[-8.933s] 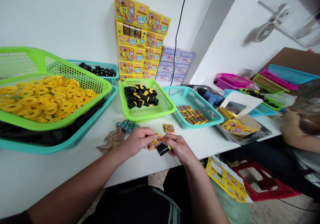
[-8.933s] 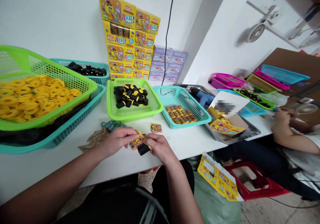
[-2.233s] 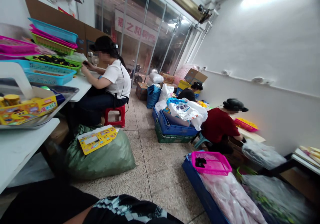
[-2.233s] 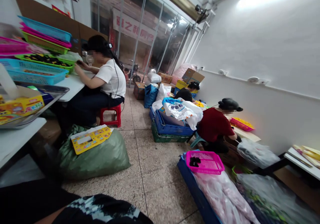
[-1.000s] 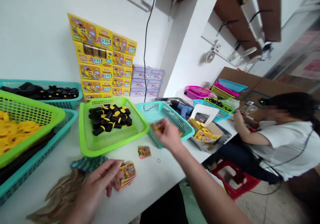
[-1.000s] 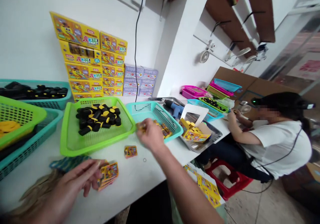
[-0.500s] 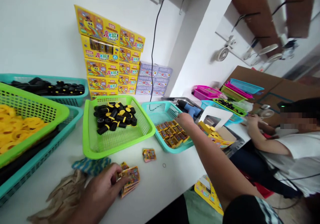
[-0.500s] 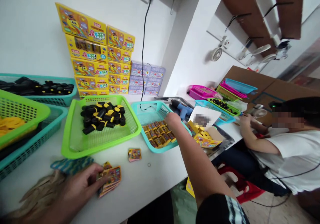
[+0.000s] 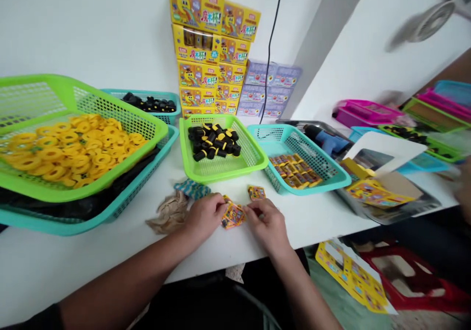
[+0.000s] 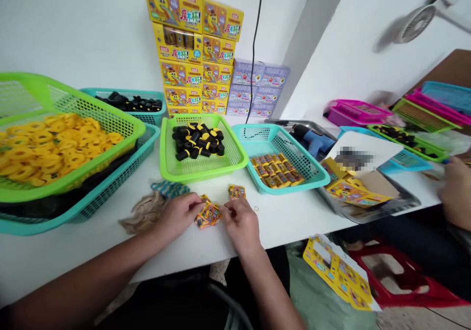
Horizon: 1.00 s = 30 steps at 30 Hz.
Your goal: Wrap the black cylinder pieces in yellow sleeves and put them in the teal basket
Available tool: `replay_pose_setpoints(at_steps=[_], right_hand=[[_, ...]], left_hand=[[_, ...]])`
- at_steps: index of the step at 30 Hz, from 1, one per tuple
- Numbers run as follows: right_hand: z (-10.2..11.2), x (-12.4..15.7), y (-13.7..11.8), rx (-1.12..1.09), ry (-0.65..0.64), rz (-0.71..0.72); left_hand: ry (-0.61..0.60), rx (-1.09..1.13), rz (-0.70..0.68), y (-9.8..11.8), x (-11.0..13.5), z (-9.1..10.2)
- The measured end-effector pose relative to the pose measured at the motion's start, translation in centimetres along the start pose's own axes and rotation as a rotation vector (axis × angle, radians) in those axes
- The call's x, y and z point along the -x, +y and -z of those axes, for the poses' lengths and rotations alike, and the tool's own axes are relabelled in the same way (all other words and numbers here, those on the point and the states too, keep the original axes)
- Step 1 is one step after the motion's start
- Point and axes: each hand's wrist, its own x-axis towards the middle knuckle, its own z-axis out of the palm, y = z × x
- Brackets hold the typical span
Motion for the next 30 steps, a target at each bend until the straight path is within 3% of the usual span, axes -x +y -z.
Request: replay_pose_setpoints(at_steps=[3, 6, 10, 13, 17, 23, 26, 30], right_hand=[[-0.6, -0.8, -0.4, 0.107, -0.101, -0.034], [-0.6, -1.8, -0.8, 0.191, -0.191, -0.075], [-1.3, -3.0, -0.2, 0.124, -0.217, -0.171], [-2.0, -3.6, 0.3, 0.112, -0.163, -0.16], [-2.5, -3.9, 0.3, 0.119, -0.084, -0.023], [-1.6, -3.4, 0.3, 0.052, 0.08, 0.059], [-0.7, -3.1, 0.3, -0.047, 0.035, 0.024], [0.1, -3.5, -0.3, -0.132, -0.141, 0.041]], left_hand=[[-0.011, 0.025, 0.002, 0.3, 0.0, 0.5], [-0.108, 0.041, 0.006, 0.6, 0.0, 1.1], [-0.193, 0.042, 0.01, 0.8, -0.1, 1.6], [-0.161, 0.01, -0.023, 0.9, 0.0, 1.6], [-0.103, -0.014, -0.049, 0.8, 0.1, 1.4], [-0.035, -0.065, 0.009, 1.3, 0.1, 2.0], [0.042, 0.025, -0.045, 1.6, 0.2, 2.3], [0.069, 0.17, -0.126, 1.8, 0.1, 2.6]])
